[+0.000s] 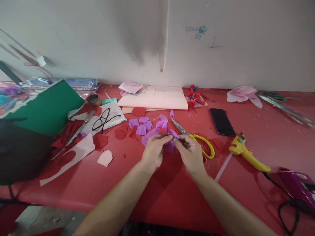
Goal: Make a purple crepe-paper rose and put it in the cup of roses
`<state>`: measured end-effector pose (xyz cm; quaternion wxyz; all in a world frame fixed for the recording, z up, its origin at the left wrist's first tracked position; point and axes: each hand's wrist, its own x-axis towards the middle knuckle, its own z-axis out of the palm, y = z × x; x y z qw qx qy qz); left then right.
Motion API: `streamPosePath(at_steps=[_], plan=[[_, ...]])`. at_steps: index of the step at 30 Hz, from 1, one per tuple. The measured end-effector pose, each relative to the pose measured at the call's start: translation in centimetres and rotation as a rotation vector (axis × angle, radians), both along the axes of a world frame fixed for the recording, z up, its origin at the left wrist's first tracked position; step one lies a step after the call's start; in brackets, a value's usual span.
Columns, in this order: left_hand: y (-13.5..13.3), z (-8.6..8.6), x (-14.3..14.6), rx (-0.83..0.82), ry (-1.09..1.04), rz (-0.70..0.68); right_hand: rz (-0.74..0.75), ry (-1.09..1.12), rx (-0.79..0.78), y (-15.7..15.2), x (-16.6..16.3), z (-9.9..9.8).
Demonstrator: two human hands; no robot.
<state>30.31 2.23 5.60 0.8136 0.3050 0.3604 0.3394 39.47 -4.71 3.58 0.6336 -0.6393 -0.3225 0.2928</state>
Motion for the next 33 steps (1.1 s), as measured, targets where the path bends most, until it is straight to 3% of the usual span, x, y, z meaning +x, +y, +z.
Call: streamPosePath(at_steps=[12,17,24,33], plan=[[0.15,-0.17,0.09,-0.016,0.028,-0.012,0.039,0.136,0.004,0.20,-0.09,0.32],[0.43,-0.28,-0.18,0.025,0.046,0.011,0.071,-0.013,-0.008,-0.08,0.09,0.29],[0.53,-0.30,-0.28,0.031,0.083,-0.012,-0.005,-0.495,-0.003,-0.50,0.38,0.58],[0.42,-0.57,-0.22,0.045,0.078,-0.026,-0.007,-0.402,-0.046,-0.37,0.30,0.35]])
